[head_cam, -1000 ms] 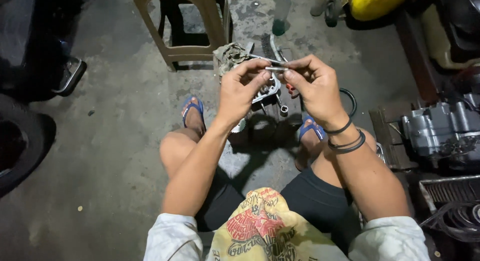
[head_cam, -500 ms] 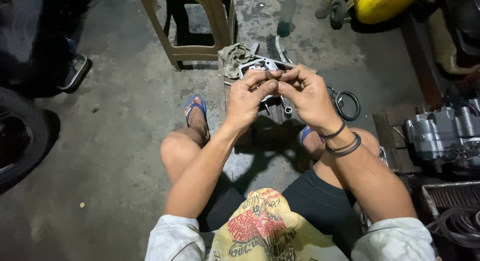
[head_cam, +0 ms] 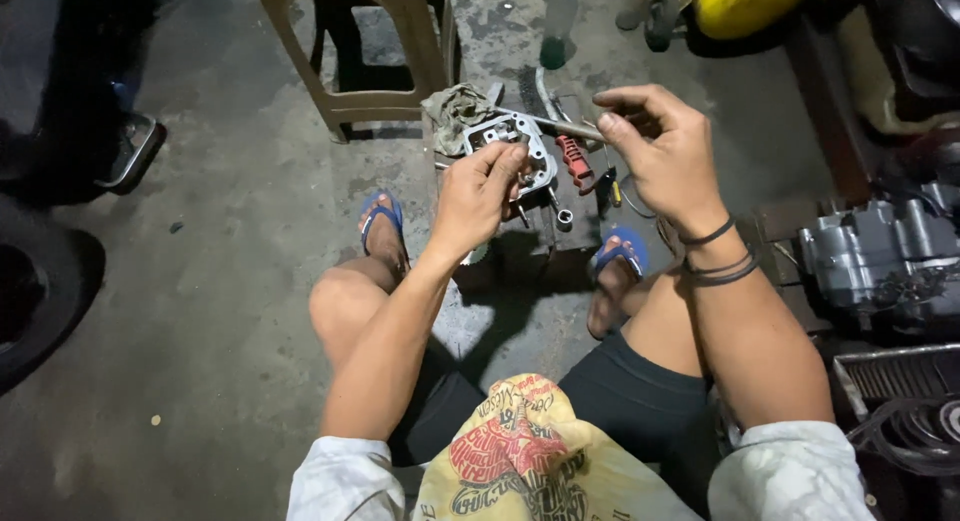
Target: The person is assembling valves into a motorcycle engine cylinder head, placing springs and retainers, and using a tool to seat them.
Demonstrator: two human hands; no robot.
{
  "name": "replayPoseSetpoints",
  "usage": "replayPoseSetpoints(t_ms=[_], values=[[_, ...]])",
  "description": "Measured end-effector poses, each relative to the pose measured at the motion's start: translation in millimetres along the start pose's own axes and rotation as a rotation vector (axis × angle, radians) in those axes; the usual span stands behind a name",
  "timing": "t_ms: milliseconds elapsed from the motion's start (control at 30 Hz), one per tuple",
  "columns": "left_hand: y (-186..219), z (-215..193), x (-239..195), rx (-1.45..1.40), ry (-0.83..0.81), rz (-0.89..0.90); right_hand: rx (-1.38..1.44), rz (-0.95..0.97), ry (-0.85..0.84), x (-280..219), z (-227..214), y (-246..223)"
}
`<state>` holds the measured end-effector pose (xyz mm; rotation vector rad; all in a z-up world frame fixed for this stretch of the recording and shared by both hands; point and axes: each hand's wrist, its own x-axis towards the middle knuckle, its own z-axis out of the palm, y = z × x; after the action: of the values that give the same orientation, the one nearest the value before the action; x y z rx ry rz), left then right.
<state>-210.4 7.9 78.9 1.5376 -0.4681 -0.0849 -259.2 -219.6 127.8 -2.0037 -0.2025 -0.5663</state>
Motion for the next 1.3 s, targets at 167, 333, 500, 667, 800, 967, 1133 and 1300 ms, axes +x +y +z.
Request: replayPoseSetpoints(t_ms=[167,333,500,667,800,967,1133,1300], values=[[8,-1,-2,0.058,-0.019,-0.050,-0.063,-0.025,-0.014,1,-6,3],[28,-16,-4,0.173,-0.051,-0.018,-0.174,-0.115,-0.036,0,-7,7],[-1,-40,5,0.742,0.001,-0.016,-0.279,-0.127,-0.070,-2,0,13],[-57,-41,28,0.835,0.103,-0.041,-0.560,0.108,-0.358,3,31,-4],[-102,-34,49,0.606,0.141,-0.055,-0.813,0.354,-0.585,6,64,28],[-132,-34,62,0.587,0.113,-0.254,-0.907,0.369,-0.638,5,85,37],[-142,-39,73,0.551,0.168,-0.346,-0.933,0.395,-0.642,-1,98,17],[-106,-35,64,0.603,0.166,-0.378,-0.938,0.240,-0.509,-17,104,45]])
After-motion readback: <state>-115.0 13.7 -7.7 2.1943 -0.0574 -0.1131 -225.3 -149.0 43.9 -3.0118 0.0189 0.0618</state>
